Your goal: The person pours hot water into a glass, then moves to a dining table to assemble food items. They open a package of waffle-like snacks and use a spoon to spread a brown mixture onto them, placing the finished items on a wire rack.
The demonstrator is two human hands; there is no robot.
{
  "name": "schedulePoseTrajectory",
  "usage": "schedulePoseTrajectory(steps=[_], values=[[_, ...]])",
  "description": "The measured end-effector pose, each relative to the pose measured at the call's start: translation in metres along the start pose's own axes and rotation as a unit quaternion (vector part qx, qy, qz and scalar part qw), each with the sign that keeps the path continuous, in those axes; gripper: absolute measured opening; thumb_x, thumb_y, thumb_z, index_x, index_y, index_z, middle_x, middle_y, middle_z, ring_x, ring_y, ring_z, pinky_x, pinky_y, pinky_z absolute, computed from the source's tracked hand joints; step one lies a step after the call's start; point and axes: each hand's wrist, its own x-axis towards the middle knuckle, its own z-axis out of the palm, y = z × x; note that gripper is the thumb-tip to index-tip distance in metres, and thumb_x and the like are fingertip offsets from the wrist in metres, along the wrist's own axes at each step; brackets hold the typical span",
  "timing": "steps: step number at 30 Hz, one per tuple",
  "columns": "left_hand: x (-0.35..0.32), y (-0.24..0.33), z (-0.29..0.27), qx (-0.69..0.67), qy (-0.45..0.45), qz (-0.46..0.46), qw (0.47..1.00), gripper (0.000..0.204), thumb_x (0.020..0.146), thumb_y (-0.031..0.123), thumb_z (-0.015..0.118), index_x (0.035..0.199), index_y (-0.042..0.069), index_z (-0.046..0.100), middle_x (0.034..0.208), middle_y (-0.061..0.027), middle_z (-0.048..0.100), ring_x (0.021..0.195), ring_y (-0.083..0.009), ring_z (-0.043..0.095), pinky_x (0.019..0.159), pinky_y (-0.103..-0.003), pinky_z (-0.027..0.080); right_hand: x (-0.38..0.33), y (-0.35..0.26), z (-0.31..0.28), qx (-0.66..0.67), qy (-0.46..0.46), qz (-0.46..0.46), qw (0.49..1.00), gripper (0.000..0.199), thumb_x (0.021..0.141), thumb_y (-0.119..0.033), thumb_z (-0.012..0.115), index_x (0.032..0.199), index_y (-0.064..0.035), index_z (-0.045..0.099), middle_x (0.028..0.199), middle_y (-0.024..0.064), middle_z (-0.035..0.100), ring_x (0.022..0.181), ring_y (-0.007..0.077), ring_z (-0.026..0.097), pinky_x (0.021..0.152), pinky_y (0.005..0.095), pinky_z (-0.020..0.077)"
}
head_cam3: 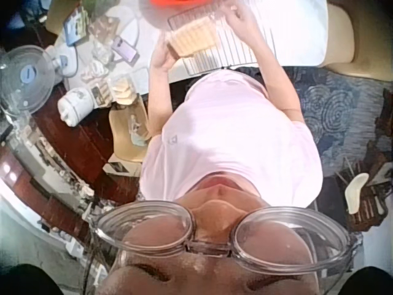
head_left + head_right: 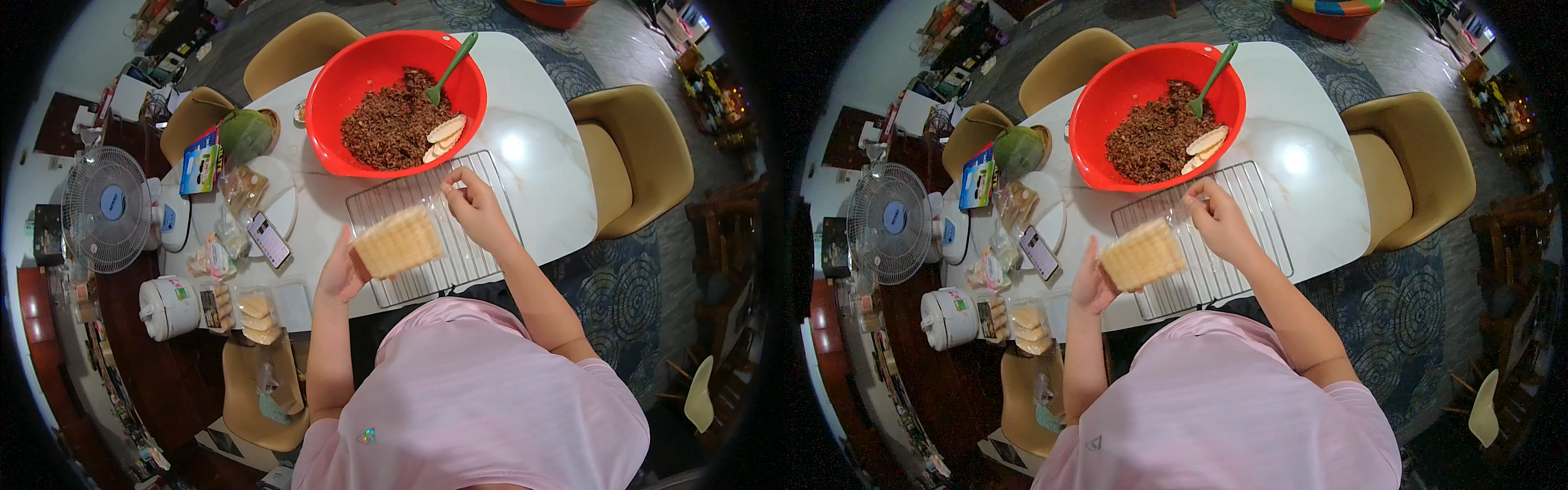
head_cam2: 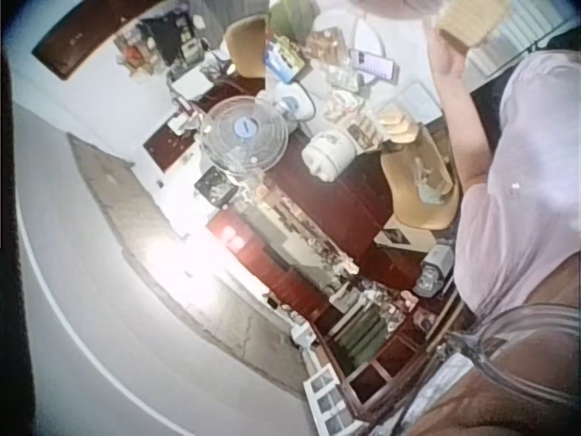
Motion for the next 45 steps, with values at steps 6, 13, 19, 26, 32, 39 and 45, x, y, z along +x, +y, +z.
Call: schedulePoseTrajectory(steps=[6, 13, 19, 26, 32, 39, 45], values=[[0.018, -0.003, 0.011, 0.169, 0.145, 0.177, 0.959, 0.048, 0.099, 0.042, 0.036, 0.117, 0.001, 0.053, 0.09, -0.0078, 0.063, 0.063, -0.0132, 0.058, 0.057, -0.027, 0.047, 0.003, -0.013, 0.015, 0.198, 0.084, 0.12, 0.969, 0.007, 0.093, -0.013, 0.054, 0.095, -0.0076, 0.05, 0.058, -0.0069, 0.041, 0.045, 0.0009, 0.031, 0.041, 0.0186, 0.0219], [0.056, 0.034, 0.005, 0.278, 0.226, 0.242, 0.902, 0.04, 0.098, 0.035, 0.043, 0.099, 0.0, 0.062, 0.072, -0.0041, 0.063, 0.052, -0.0093, 0.053, 0.045, -0.023, 0.043, 0.029, -0.015, -0.001, -0.184, 0.136, -0.243, 0.943, 0.031, 0.074, -0.01, 0.069, 0.103, -0.0059, 0.057, 0.117, 0.0099, 0.05, 0.103, 0.0209, 0.053, 0.084, 0.0325, 0.0451], [0.126, 0.085, -0.011, 0.313, 0.225, 0.297, 0.874, 0.031, 0.096, 0.026, 0.052, 0.088, 0.0, 0.067, 0.071, -0.0016, 0.063, 0.057, -0.0071, 0.056, 0.048, -0.022, 0.047, 0.074, -0.036, -0.016, -0.329, 0.006, -0.205, 0.922, 0.06, 0.065, -0.019, 0.076, 0.119, -0.0057, 0.055, 0.126, 0.0144, 0.049, 0.119, 0.0312, 0.045, 0.1, 0.0403, 0.0391], [0.197, 0.11, -0.028, 0.284, 0.151, 0.283, 0.903, 0.022, 0.093, 0.017, 0.056, 0.106, 0.0, 0.062, 0.083, -0.0039, 0.067, 0.062, -0.0091, 0.06, 0.051, -0.023, 0.049, 0.131, -0.028, -0.027, -0.339, -0.008, -0.159, 0.927, 0.072, 0.057, -0.023, 0.081, 0.117, 0.0002, 0.051, 0.117, 0.0153, 0.053, 0.112, 0.0306, 0.05, 0.096, 0.0376, 0.0419], [0.208, 0.121, -0.027, 0.304, 0.148, 0.224, 0.914, 0.022, 0.095, 0.019, 0.052, 0.109, 0.002, 0.057, 0.084, -0.008, 0.068, 0.059, -0.0083, 0.06, 0.049, -0.022, 0.049, 0.143, -0.007, -0.045, -0.44, 0.012, -0.189, 0.878, 0.066, 0.055, -0.03, 0.078, 0.11, -0.0039, 0.053, 0.107, 0.0131, 0.054, 0.105, 0.0296, 0.052, 0.092, 0.0396, 0.0381], [0.197, 0.137, -0.052, 0.347, 0.146, 0.192, 0.906, 0.023, 0.097, 0.019, 0.045, 0.115, 0.006, 0.049, 0.091, -0.0109, 0.069, 0.063, -0.0101, 0.062, 0.053, -0.022, 0.048, 0.136, -0.016, -0.082, -0.496, -0.012, -0.116, 0.86, 0.058, 0.054, -0.033, 0.076, 0.101, -0.0062, 0.056, 0.104, 0.0105, 0.056, 0.109, 0.0278, 0.049, 0.097, 0.0435, 0.0322], [0.162, 0.136, -0.08, 0.288, 0.174, 0.214, 0.917, 0.024, 0.097, 0.018, 0.043, 0.118, 0.006, 0.046, 0.1, -0.0143, 0.067, 0.072, -0.016, 0.066, 0.06, -0.025, 0.051, 0.143, -0.016, -0.095, -0.643, -0.037, -0.049, 0.763, 0.058, 0.055, -0.034, 0.076, 0.103, -0.0072, 0.058, 0.109, 0.0128, 0.055, 0.113, 0.028, 0.047, 0.096, 0.049, 0.0325]])
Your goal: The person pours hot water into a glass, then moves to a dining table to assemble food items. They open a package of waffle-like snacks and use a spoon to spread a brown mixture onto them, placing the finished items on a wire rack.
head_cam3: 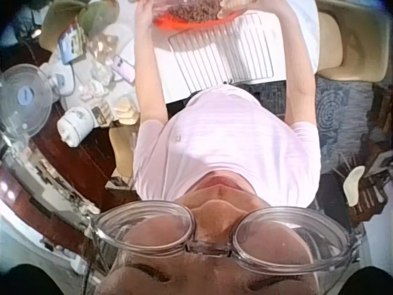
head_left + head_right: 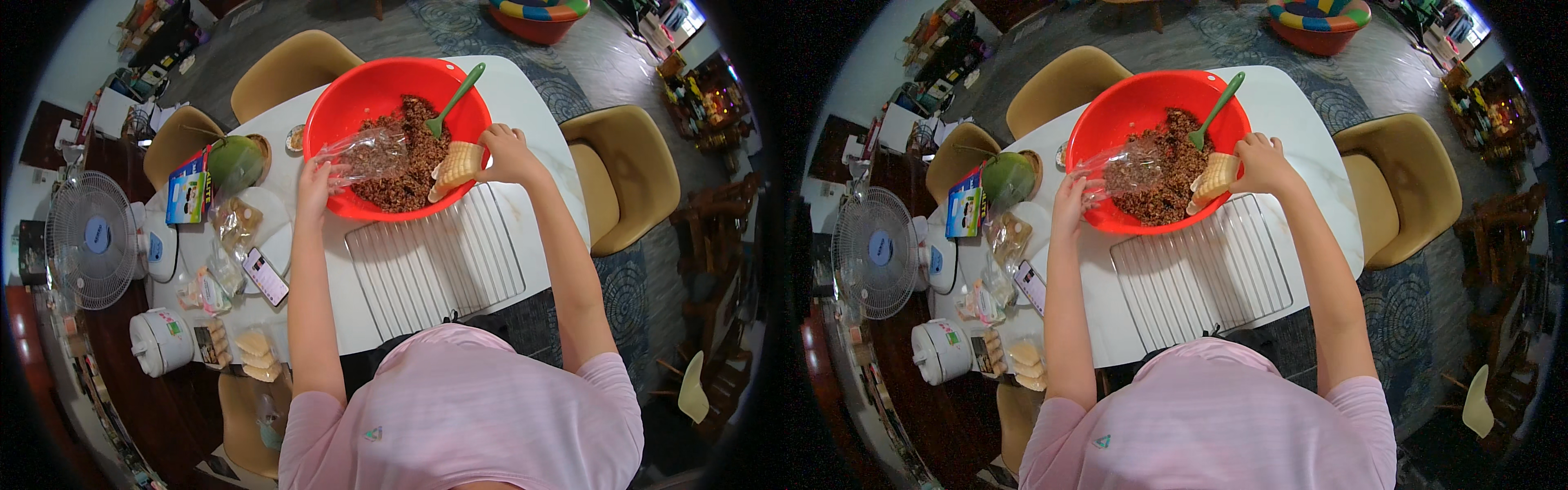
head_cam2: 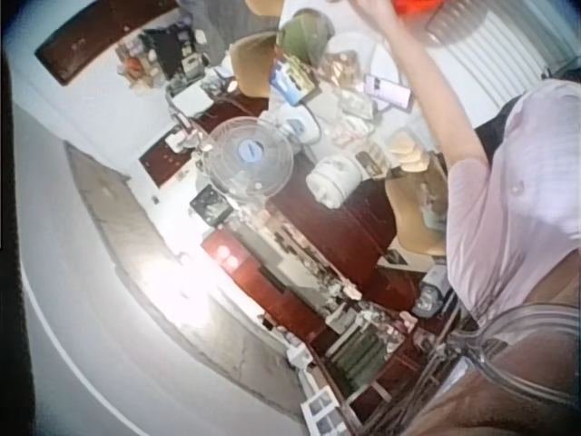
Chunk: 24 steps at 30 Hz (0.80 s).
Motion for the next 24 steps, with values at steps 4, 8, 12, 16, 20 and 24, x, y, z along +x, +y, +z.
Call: schedulePoseTrajectory(steps=[4, 8, 12, 16, 20, 24], values=[[-0.055, 0.01, -0.017, -0.117, 0.028, -0.01, 0.993, 0.023, 0.096, 0.016, 0.045, 0.116, 0.006, 0.046, 0.108, -0.0169, 0.064, 0.08, -0.0226, 0.067, 0.065, -0.029, 0.053, 0.017, -0.028, 0.0, -0.114, -0.079, 0.047, 0.989, 0.074, 0.055, -0.037, 0.077, 0.12, -0.0108, 0.053, 0.117, 0.0126, 0.054, 0.117, 0.0284, 0.046, 0.097, 0.0569, 0.0315], [-0.127, 0.004, -0.061, -0.211, 0.116, -0.005, 0.971, 0.023, 0.095, 0.015, 0.047, 0.115, 0.006, 0.047, 0.113, -0.0181, 0.06, 0.093, -0.0268, 0.064, 0.075, -0.034, 0.052, 0.027, -0.059, 0.014, -0.116, -0.046, 0.017, 0.992, 0.087, 0.056, -0.042, 0.078, 0.132, -0.0161, 0.045, 0.123, 0.0091, 0.052, 0.121, 0.0283, 0.044, 0.101, 0.061, 0.0273], [-0.21, -0.014, -0.117, -0.254, 0.215, 0.047, 0.942, 0.022, 0.094, 0.015, 0.049, 0.114, 0.005, 0.047, 0.113, -0.0188, 0.059, 0.098, -0.0271, 0.06, 0.082, -0.036, 0.049, 0.02, -0.046, 0.028, -0.04, 0.037, -0.015, 0.998, 0.066, 0.065, -0.036, 0.076, 0.124, -0.0158, 0.054, 0.119, 0.0092, 0.055, 0.117, 0.0292, 0.048, 0.098, 0.0576, 0.0308], [-0.308, -0.062, -0.184, -0.277, 0.367, 0.028, 0.888, 0.02, 0.094, 0.015, 0.05, 0.111, 0.004, 0.049, 0.111, -0.0157, 0.059, 0.1, -0.0267, 0.058, 0.085, -0.036, 0.048, 0.013, -0.062, 0.032, -0.016, 0.09, 0.0, 0.996, 0.049, 0.074, -0.031, 0.071, 0.117, -0.0113, 0.06, 0.122, 0.0122, 0.055, 0.118, 0.0288, 0.048, 0.098, 0.0528, 0.0337], [-0.383, -0.099, -0.194, -0.23, 0.483, -0.047, 0.843, 0.023, 0.092, 0.015, 0.054, 0.112, 0.005, 0.049, 0.105, -0.0104, 0.056, 0.099, -0.0234, 0.057, 0.087, -0.036, 0.046, 0.009, -0.097, 0.033, 0.064, 0.191, -0.091, 0.975, 0.035, 0.077, -0.025, 0.07, 0.106, -0.0052, 0.065, 0.113, 0.0141, 0.06, 0.108, 0.0311, 0.055, 0.095, 0.0409, 0.0409], [-0.411, -0.154, -0.223, -0.158, 0.585, 0.018, 0.795, 0.021, 0.09, 0.011, 0.057, 0.109, 0.003, 0.05, 0.1, -0.0091, 0.057, 0.088, -0.0197, 0.06, 0.076, -0.03, 0.051, 0.008, -0.131, 0.03, 0.088, 0.236, -0.118, 0.961, 0.032, 0.079, -0.024, 0.069, 0.103, -0.0029, 0.065, 0.111, 0.0148, 0.061, 0.106, 0.0309, 0.056, 0.092, 0.0393, 0.0429]])
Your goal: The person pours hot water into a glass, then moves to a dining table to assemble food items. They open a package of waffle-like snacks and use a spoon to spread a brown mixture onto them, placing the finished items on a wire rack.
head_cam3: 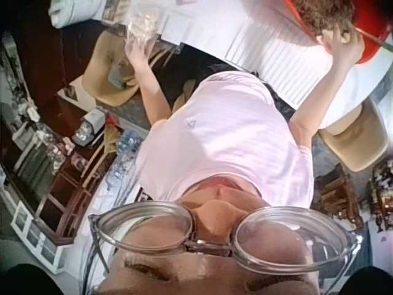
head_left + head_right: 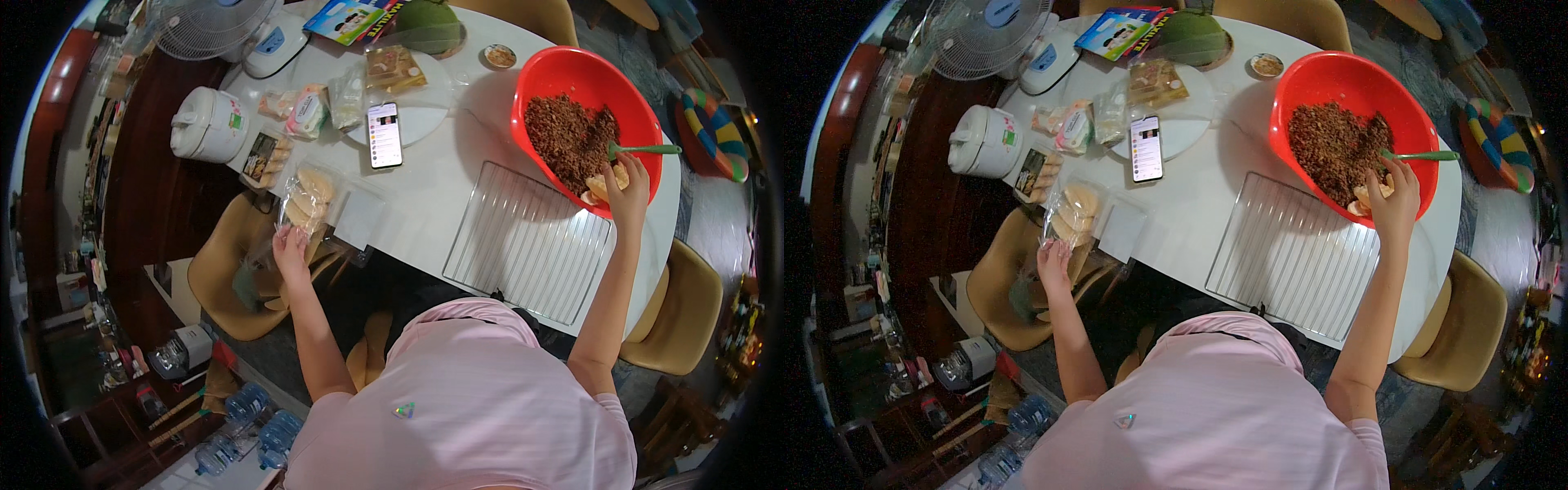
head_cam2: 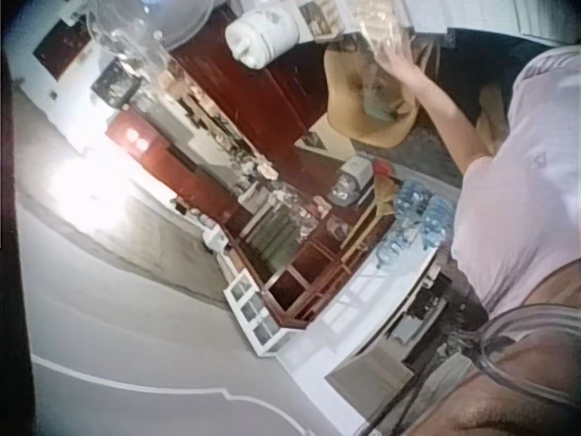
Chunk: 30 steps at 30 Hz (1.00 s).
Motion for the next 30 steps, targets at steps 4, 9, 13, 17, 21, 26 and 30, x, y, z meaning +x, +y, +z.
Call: schedulePoseTrajectory(steps=[4, 9, 13, 17, 21, 26, 30], values=[[0.069, -0.019, 0.003, 0.169, -0.004, 0.158, 0.973, 0.022, 0.086, 0.005, 0.058, 0.107, 0.001, 0.051, 0.09, -0.0087, 0.062, 0.073, -0.0179, 0.061, 0.065, -0.03, 0.049, 0.008, -0.019, 0.01, 0.014, -0.019, -0.019, 1.0, 0.031, 0.08, -0.024, 0.068, 0.104, -0.0043, 0.066, 0.112, 0.0152, 0.061, 0.108, 0.0315, 0.055, 0.093, 0.0396, 0.0424], [0.065, 0.002, 0.097, 0.58, -0.03, 0.269, 0.769, 0.026, 0.078, 0.006, 0.06, 0.104, 0.005, 0.058, 0.093, -0.0131, 0.067, 0.08, -0.0288, 0.063, 0.074, -0.038, 0.049, 0.009, -0.036, 0.012, 0.011, -0.021, -0.009, 1.0, 0.03, 0.08, -0.024, 0.068, 0.103, -0.0042, 0.066, 0.112, 0.0155, 0.061, 0.108, 0.0322, 0.054, 0.094, 0.0399, 0.0415], [0.101, -0.025, 0.118, 0.797, -0.127, 0.26, 0.53, 0.024, 0.079, 0.015, 0.058, 0.101, 0.009, 0.066, 0.098, -0.0121, 0.067, 0.089, -0.0271, 0.063, 0.076, -0.042, 0.046, -0.001, -0.031, 0.005, -0.019, -0.004, 0.003, 1.0, 0.03, 0.08, -0.024, 0.068, 0.102, -0.0037, 0.066, 0.111, 0.0165, 0.061, 0.107, 0.032, 0.054, 0.095, 0.0394, 0.0407], [0.13, -0.044, 0.125, 0.845, -0.174, 0.333, 0.381, 0.022, 0.078, 0.022, 0.056, 0.088, 0.009, 0.07, 0.096, -0.0092, 0.067, 0.095, -0.0291, 0.062, 0.082, -0.044, 0.045, -0.027, -0.01, -0.006, 0.005, -0.012, 0.08, 0.997, 0.03, 0.079, -0.022, 0.069, 0.103, -0.0035, 0.067, 0.108, 0.0179, 0.061, 0.105, 0.0322, 0.054, 0.093, 0.0386, 0.041], [0.188, -0.043, 0.133, 0.847, -0.383, 0.115, 0.351, 0.028, 0.077, 0.017, 0.053, 0.098, 0.006, 0.069, 0.109, -0.0131, 0.065, 0.103, -0.0299, 0.062, 0.084, -0.043, 0.048, -0.063, 0.014, -0.015, 0.003, 0.025, 0.194, 0.981, 0.027, 0.079, -0.02, 0.069, 0.1, -0.0031, 0.068, 0.108, 0.0172, 0.061, 0.104, 0.032, 0.055, 0.092, 0.0383, 0.042], [0.191, 0.006, 0.141, 0.841, -0.337, 0.193, 0.378, 0.025, 0.074, 0.019, 0.057, 0.09, 0.003, 0.069, 0.099, -0.018, 0.066, 0.092, -0.0348, 0.064, 0.078, -0.043, 0.051, -0.112, 0.039, -0.03, 0.002, 0.061, 0.264, 0.962, 0.025, 0.08, -0.02, 0.068, 0.097, -0.0026, 0.068, 0.104, 0.0161, 0.063, 0.102, 0.0308, 0.057, 0.09, 0.0376, 0.0432], [0.15, 0.053, 0.143, 0.824, -0.324, 0.231, 0.403, 0.037, 0.075, 0.035, 0.064, 0.093, 0.003, 0.066, 0.095, -0.0202, 0.066, 0.091, -0.0353, 0.063, 0.078, -0.044, 0.05, -0.167, 0.071, -0.023, -0.041, 0.066, 0.313, 0.947, 0.025, 0.082, -0.024, 0.066, 0.095, -0.0023, 0.069, 0.094, 0.0145, 0.067, 0.093, 0.0264, 0.062, 0.083, 0.0345, 0.0468]])
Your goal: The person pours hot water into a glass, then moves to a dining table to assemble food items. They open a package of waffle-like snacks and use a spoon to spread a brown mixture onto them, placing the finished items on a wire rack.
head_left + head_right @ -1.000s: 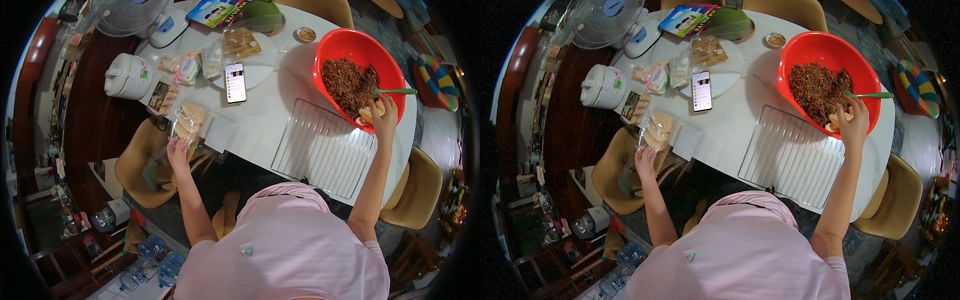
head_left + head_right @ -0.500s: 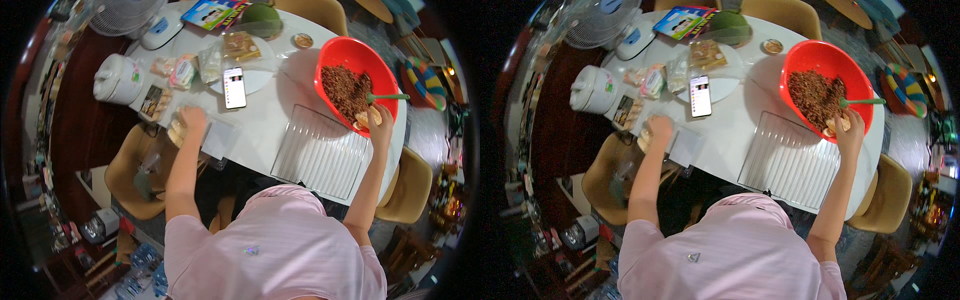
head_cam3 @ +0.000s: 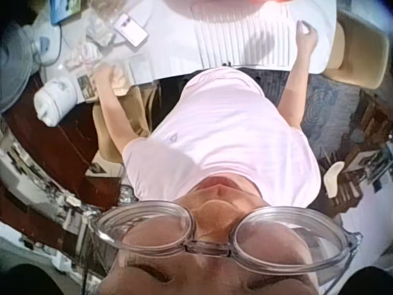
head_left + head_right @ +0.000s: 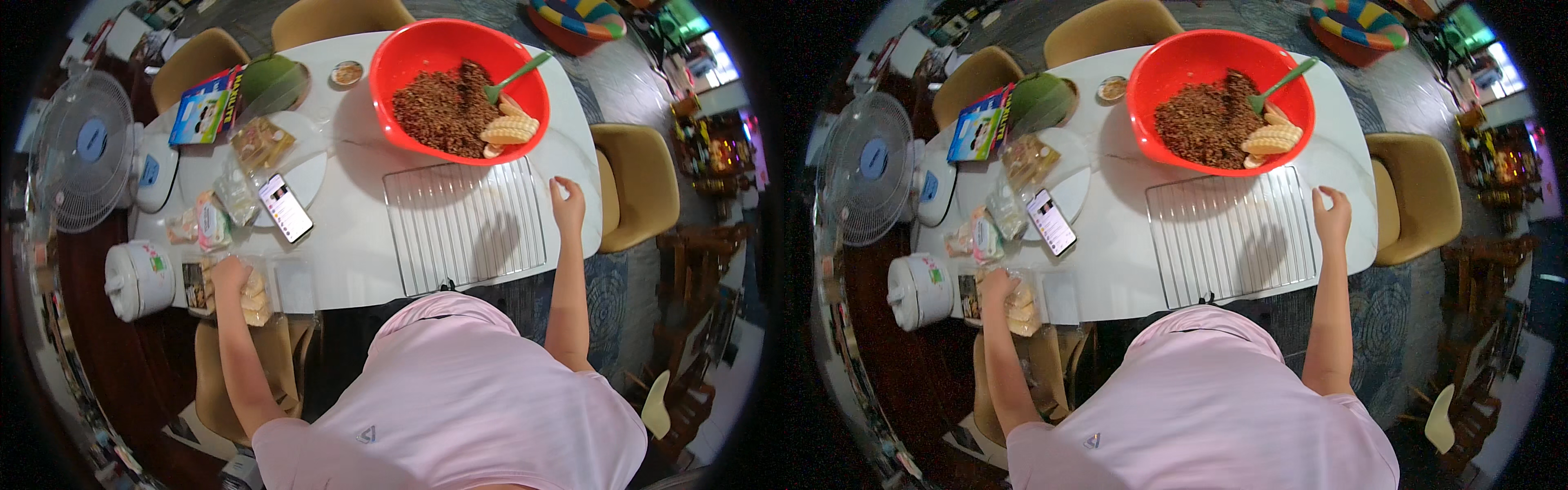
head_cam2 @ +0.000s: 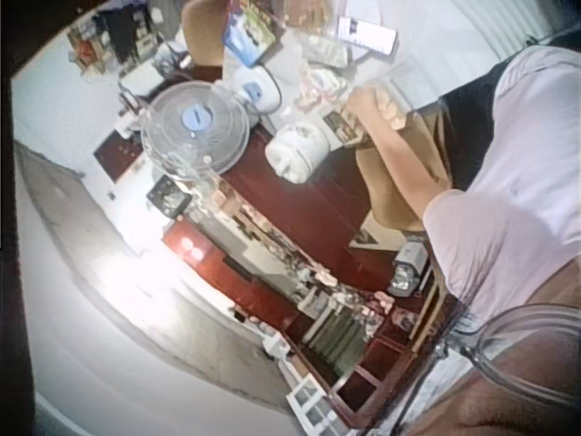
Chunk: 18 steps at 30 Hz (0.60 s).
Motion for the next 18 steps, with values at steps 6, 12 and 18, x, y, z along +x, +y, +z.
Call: schedulePoseTrajectory(steps=[6, 12, 18], values=[[-0.012, 0.021, -0.026, -0.027, 0.062, -0.019, 0.998, 0.043, 0.078, 0.038, 0.064, 0.105, 0.004, 0.061, 0.096, -0.0193, 0.066, 0.093, -0.0353, 0.062, 0.081, -0.045, 0.049, -0.071, 0.053, 0.033, -0.043, -0.136, 0.131, 0.981, 0.03, 0.078, -0.029, 0.068, 0.095, -0.004, 0.069, 0.087, 0.0142, 0.067, 0.084, 0.028, 0.064, 0.076, 0.0366, 0.0493], [-0.012, 0.159, -0.077, -0.421, 0.125, 0.156, 0.885, 0.043, 0.086, 0.03, 0.062, 0.121, 0.006, 0.055, 0.093, -0.0133, 0.067, 0.087, -0.023, 0.065, 0.074, -0.034, 0.05, -0.14, -0.018, 0.076, -0.1, -0.222, 0.1, 0.965, 0.042, 0.069, -0.023, 0.072, 0.103, -0.0044, 0.059, 0.101, 0.0167, 0.058, 0.089, 0.0352, 0.061, 0.075, 0.0418, 0.0503], [0.052, 0.325, -0.096, -0.616, -0.008, 0.195, 0.763, 0.064, 0.086, 0.027, 0.064, 0.135, -0.002, 0.034, 0.103, -0.0156, 0.062, 0.09, -0.0218, 0.063, 0.078, -0.03, 0.048, -0.124, 0.012, 0.081, -0.138, -0.175, 0.113, 0.968, 0.035, 0.069, -0.016, 0.069, 0.097, -0.0058, 0.053, 0.099, 0.0169, 0.055, 0.083, 0.0374, 0.061, 0.07, 0.0467, 0.0504]])
